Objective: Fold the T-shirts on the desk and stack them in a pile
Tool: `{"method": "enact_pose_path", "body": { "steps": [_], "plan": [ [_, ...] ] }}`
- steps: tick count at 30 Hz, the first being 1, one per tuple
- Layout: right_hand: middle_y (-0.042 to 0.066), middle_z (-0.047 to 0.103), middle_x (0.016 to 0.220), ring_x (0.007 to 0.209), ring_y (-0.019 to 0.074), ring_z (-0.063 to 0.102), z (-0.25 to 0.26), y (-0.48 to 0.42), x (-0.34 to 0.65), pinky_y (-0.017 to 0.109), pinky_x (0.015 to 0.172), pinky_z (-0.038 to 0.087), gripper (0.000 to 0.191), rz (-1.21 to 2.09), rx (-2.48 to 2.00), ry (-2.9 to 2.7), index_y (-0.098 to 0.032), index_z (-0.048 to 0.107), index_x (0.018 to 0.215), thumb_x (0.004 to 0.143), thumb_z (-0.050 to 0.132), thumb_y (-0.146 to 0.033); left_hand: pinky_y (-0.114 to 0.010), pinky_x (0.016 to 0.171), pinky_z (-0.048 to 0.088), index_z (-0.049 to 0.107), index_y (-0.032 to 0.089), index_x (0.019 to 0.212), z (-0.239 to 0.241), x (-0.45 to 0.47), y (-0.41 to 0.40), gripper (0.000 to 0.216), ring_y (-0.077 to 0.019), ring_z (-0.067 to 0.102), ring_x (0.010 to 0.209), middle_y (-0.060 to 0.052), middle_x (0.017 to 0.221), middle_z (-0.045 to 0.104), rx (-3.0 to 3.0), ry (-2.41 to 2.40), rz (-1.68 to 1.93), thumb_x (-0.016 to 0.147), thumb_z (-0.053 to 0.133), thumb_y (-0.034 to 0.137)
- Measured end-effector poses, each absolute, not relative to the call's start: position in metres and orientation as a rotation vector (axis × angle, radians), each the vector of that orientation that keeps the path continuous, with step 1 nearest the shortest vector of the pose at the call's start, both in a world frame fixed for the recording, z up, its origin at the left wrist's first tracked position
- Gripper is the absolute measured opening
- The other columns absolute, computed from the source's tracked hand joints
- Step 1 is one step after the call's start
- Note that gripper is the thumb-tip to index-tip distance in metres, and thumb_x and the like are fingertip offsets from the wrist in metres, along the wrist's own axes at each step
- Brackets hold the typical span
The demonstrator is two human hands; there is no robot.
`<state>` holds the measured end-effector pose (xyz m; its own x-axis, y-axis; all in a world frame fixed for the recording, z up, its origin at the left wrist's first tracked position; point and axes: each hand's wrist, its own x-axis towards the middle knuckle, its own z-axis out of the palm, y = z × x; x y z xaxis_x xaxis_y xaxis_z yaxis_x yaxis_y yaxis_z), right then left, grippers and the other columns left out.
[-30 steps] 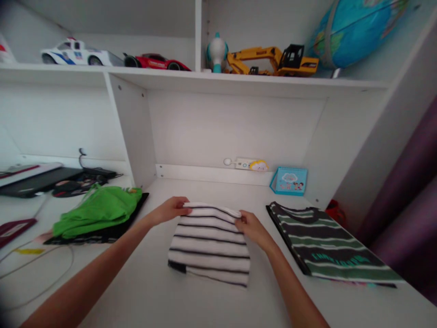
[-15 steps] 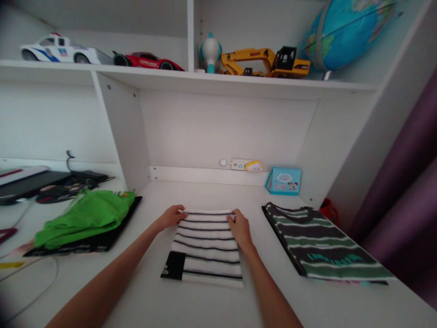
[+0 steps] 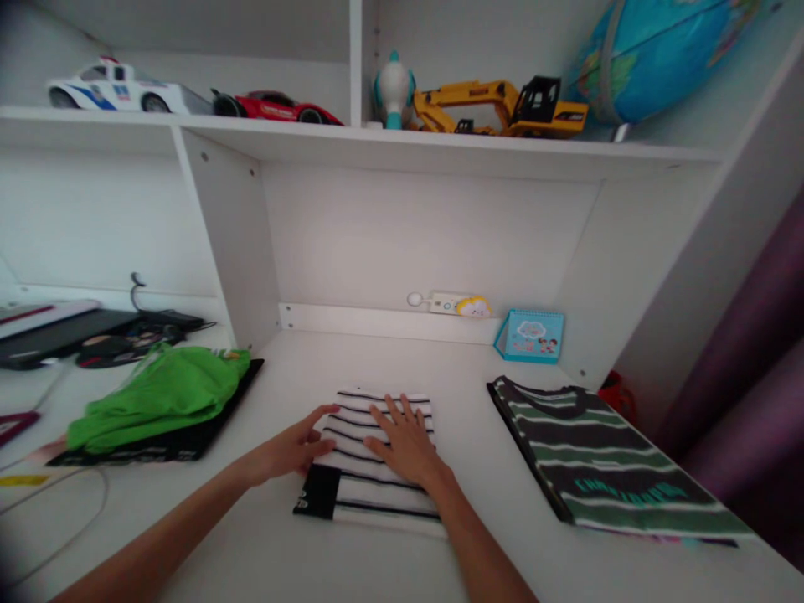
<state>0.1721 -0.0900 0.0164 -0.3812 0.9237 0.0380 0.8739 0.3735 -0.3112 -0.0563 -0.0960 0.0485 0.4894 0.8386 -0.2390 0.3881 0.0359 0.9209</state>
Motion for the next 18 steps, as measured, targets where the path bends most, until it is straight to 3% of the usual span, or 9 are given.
{"method": "enact_pose_path", "body": {
  "steps": [5, 10, 14, 16, 18],
  "plan": [
    [-0.002, 0.006, 0.147, 0.132, 0.0306, -0.006, 0.020, -0.092, 0.171, 0.056, 0.102, 0.006, 0.061, 0.361, -1.671, -2.420, -0.037, 0.020, 0.136, 0.082, 0.027, -0.065, -0.019, 0.047, 0.034, 0.048, 0.017, 0.109, 0.042, -0.067, -0.131, 0.053, -0.0083, 0.033, 0.050, 0.009, 0.054, 0.028, 1.604, 1.111, 0.467, 0.071, 0.054, 0.054],
    [-0.003, 0.006, 0.147, 0.132, 0.0317, -0.007, 0.022, -0.093, 0.170, 0.058, 0.101, 0.006, 0.063, 0.371, -1.671, -2.420, -0.038, 0.019, 0.136, 0.081, 0.025, -0.067, -0.022, 0.052, 0.038, 0.045, 0.019, 0.115, 0.045, -0.073, -0.138, 0.044, -0.0112, 0.045, 0.052, 0.005, 0.060, 0.046, 1.778, 1.268, 0.403, 0.077, 0.048, 0.043],
    [-0.001, 0.008, 0.147, 0.132, 0.0323, -0.005, 0.020, -0.093, 0.170, 0.059, 0.100, 0.007, 0.062, 0.348, -1.636, -2.422, -0.037, 0.021, 0.137, 0.081, 0.027, -0.065, -0.035, 0.075, 0.043, 0.055, 0.018, 0.109, 0.069, -0.055, -0.126, 0.035, -0.0235, 0.058, 0.082, -0.009, 0.092, 0.061, 2.326, 1.612, 0.193, 0.077, 0.050, 0.031],
    [-0.001, 0.009, 0.147, 0.132, 0.0323, -0.004, 0.019, -0.093, 0.170, 0.059, 0.100, 0.009, 0.061, 0.325, -1.627, -2.419, -0.036, 0.021, 0.136, 0.082, 0.029, -0.063, -0.038, 0.088, 0.039, 0.051, 0.016, 0.117, 0.073, -0.037, -0.114, 0.039, -0.0272, 0.051, 0.106, -0.014, 0.117, 0.053, 2.552, 1.607, 0.284, 0.081, 0.045, 0.030],
    [0.000, 0.009, 0.147, 0.132, 0.0319, -0.004, 0.017, -0.092, 0.170, 0.059, 0.100, 0.009, 0.059, 0.307, -1.630, -2.425, -0.037, 0.020, 0.137, 0.084, 0.032, -0.059, -0.040, 0.099, 0.029, 0.036, 0.013, 0.130, 0.067, -0.018, -0.101, 0.051, -0.0272, 0.030, 0.126, -0.016, 0.137, 0.034, 2.694, 1.462, 0.395, 0.085, 0.041, 0.035]
  ]
}}
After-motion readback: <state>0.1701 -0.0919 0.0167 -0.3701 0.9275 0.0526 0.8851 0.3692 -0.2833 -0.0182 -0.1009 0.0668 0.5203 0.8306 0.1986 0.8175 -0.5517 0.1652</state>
